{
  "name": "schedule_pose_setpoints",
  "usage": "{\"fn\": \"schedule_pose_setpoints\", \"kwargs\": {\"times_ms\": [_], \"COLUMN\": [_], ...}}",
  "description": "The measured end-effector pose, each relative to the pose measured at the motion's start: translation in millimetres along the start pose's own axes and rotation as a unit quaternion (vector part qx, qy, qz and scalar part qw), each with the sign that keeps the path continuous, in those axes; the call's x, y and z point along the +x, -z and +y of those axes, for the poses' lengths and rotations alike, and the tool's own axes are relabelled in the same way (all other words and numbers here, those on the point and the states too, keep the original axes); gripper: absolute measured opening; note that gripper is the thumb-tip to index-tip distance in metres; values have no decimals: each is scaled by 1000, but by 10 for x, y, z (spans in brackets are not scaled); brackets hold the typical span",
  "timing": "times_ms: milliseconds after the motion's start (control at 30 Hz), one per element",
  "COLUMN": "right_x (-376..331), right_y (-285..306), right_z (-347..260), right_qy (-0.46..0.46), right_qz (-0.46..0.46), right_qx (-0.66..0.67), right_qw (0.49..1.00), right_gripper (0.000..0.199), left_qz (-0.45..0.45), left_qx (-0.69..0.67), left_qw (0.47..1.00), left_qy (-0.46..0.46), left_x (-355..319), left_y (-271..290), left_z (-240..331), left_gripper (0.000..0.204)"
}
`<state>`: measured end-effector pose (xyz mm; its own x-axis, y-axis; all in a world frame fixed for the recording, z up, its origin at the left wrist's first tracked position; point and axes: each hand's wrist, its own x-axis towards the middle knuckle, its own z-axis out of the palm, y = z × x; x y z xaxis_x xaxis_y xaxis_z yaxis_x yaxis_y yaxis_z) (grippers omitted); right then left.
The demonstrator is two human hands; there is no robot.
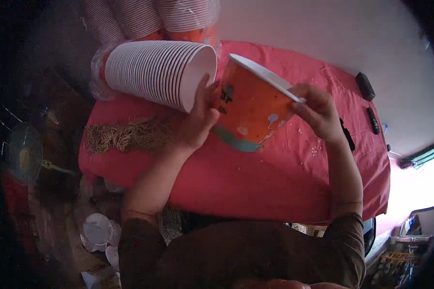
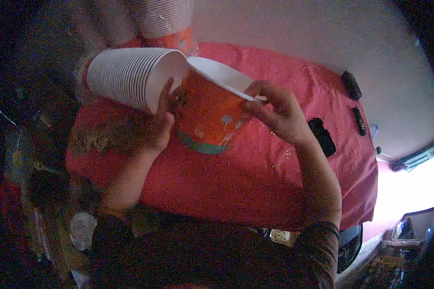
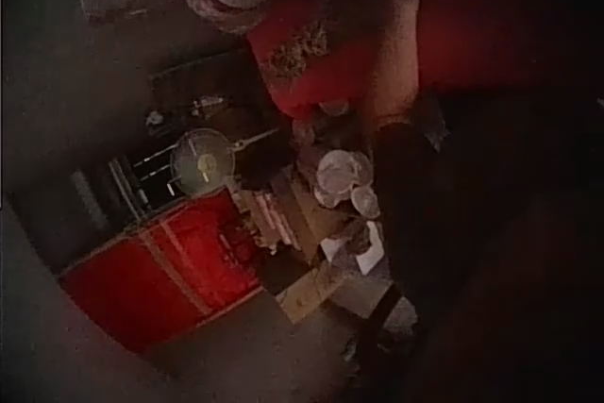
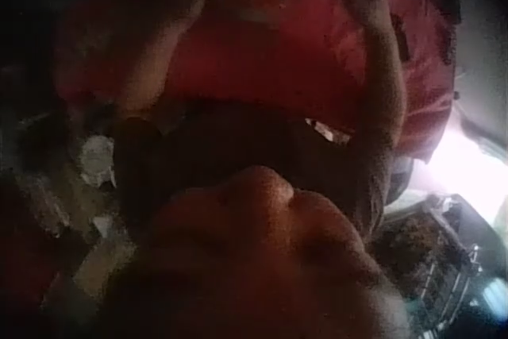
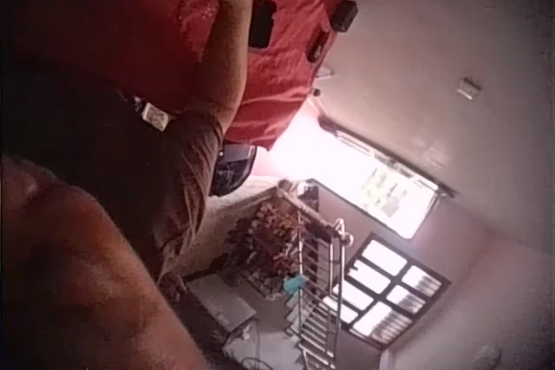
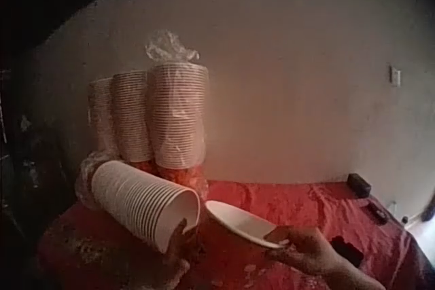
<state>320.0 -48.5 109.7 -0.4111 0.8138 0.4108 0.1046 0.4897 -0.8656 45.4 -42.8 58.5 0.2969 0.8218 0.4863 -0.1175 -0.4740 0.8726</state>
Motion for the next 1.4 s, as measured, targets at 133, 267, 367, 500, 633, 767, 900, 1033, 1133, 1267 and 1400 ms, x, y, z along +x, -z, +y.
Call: {"fn": "schedule_pose_setpoints", "kwargs": {"times_ms": [133, 267, 367, 500, 633, 767, 900, 1033, 1133, 1267, 1400], "right_x": [14, 20, 26, 46, 49, 52, 45, 0, -19, 16, -36], "right_y": [43, 110, 105, 121, 142, 130, 95, 131, 83, -58, -116], "right_z": [77, 111, 68, 85, 158, 142, 79, -6, -83, -282, -339], "right_qy": [-18, -11, -17, 16, 36, 48, 47, 45, 131, 231, 274], "right_qz": [6, -7, 11, 28, 34, -1, -21, -16, -13, -73, -70], "right_qx": [53, 95, 101, 90, 78, 84, 104, 78, -37, -113, -162], "right_qw": [998, 995, 995, 995, 996, 995, 993, 996, 991, 964, 945], "right_gripper": [15, 20, 20, 21, 17, 15, 14, 15, 15, 20, 25], "left_qz": [-18, -17, -10, -42, -217, -160, -91, -94, -35, 27, 31], "left_qx": [75, 2, -8, -182, -607, -572, -276, -95, -180, -463, -475], "left_qw": [996, 998, 998, 973, 758, 791, 941, 979, 965, 848, 848], "left_qy": [52, 61, 68, 133, 98, 144, 174, 152, 186, 255, 233], "left_x": [-36, 11, -12, -51, -14, -54, -99, -27, -3, -101, -57], "left_y": [29, -12, 30, 164, 196, 276, 372, 209, 197, 444, 364], "left_z": [-63, -87, -164, -375, -535, -592, -571, -341, -416, -808, -844], "left_gripper": [106, 97, 82, 70, 66, 64, 59, 52, 53, 60, 65]}}
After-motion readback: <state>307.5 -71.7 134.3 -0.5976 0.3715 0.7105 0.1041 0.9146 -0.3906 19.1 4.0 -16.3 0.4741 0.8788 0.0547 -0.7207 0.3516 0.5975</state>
